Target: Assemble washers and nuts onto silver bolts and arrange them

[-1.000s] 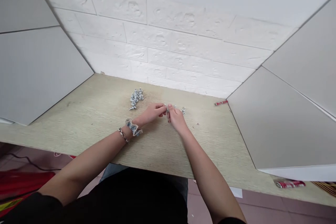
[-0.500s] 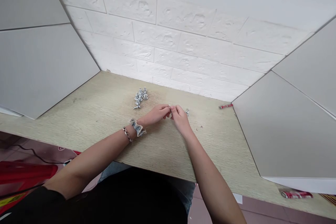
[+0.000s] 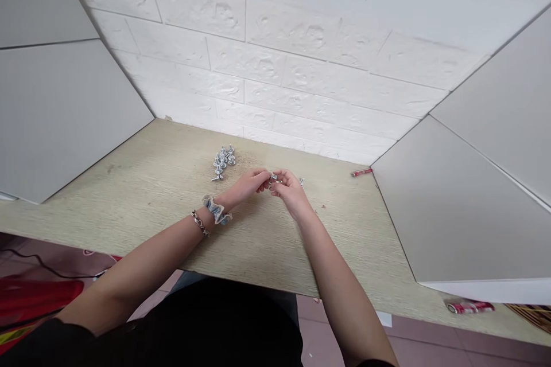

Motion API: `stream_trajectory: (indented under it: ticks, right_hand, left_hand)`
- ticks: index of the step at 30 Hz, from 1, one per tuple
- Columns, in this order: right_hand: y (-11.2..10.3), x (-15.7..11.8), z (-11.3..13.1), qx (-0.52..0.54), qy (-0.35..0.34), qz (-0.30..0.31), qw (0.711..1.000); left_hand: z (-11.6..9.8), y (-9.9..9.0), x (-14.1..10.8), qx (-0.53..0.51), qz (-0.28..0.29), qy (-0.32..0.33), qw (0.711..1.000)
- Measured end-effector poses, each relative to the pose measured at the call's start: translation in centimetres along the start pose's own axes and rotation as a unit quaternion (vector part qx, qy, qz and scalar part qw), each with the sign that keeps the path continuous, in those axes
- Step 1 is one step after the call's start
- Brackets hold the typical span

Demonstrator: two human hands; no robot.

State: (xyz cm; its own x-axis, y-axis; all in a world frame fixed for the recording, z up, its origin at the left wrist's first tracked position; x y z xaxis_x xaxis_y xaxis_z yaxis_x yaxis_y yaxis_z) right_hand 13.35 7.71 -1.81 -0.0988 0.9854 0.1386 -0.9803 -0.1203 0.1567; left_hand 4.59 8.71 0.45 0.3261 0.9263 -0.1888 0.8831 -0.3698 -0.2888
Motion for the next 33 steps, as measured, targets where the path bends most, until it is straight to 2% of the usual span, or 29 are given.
stream_trajectory:
  ticks: [4,8,12,17,22,26,29,33]
  right_hand:
    - [-0.3,-0.2,-0.3,0.014,0.022,-0.022,0.999]
    - [-0.9,0.0,-1.2,-0.049,0.043,-0.028,0.997]
    - [-1.4,0.2,-1.1,-0.128,0.028,-0.03,0.991]
    - [-1.0,0.2,-1.5,-0.132,0.033,-0.009,0.991]
    - [-0.7,0.5,-0.7,-0.127,-0.004,-0.002,0.992]
    - [-1.1,0.7,0.6,-0.126,-0.035,-0.025,0.991]
    - [-1.9,0.6,1.3,-0.172,-0.059,-0.052,0.982]
    - [-1.9,0.4,0.8,-0.261,-0.047,-0.021,0.964]
  left_hand:
    - [-0.2,-0.2,-0.3,-0.006,-0.006,-0.004,1.0]
    - [-0.6,0.0,-0.6,0.005,-0.005,0.003,1.0]
    - [-0.7,0.1,-0.6,0.036,-0.016,0.017,0.999]
    - [-0.9,-0.2,-0.7,0.076,-0.041,0.045,0.995]
    - [-0.7,-0.4,-0.6,0.078,-0.035,0.039,0.996]
    - [-0.2,-0.3,-0.2,0.051,-0.011,0.025,0.998]
    - [0.0,-0.3,0.0,0.045,-0.011,0.018,0.999]
    - [0.0,0.1,-0.1,0.049,-0.001,0.02,0.999]
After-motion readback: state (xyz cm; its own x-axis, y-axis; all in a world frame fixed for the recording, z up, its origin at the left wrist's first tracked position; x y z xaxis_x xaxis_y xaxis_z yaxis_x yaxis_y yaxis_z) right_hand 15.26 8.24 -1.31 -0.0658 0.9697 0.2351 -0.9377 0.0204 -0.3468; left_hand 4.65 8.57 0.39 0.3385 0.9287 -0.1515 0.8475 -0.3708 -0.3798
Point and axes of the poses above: each hand's wrist, its own x-axis towards the middle knuckle, its own y-axis out of the palm, z = x × y, the point moved 10 cm from there along x, towards the middle knuckle, and after that the axes turned 13 degrees about -y, right-handed, at the moved point
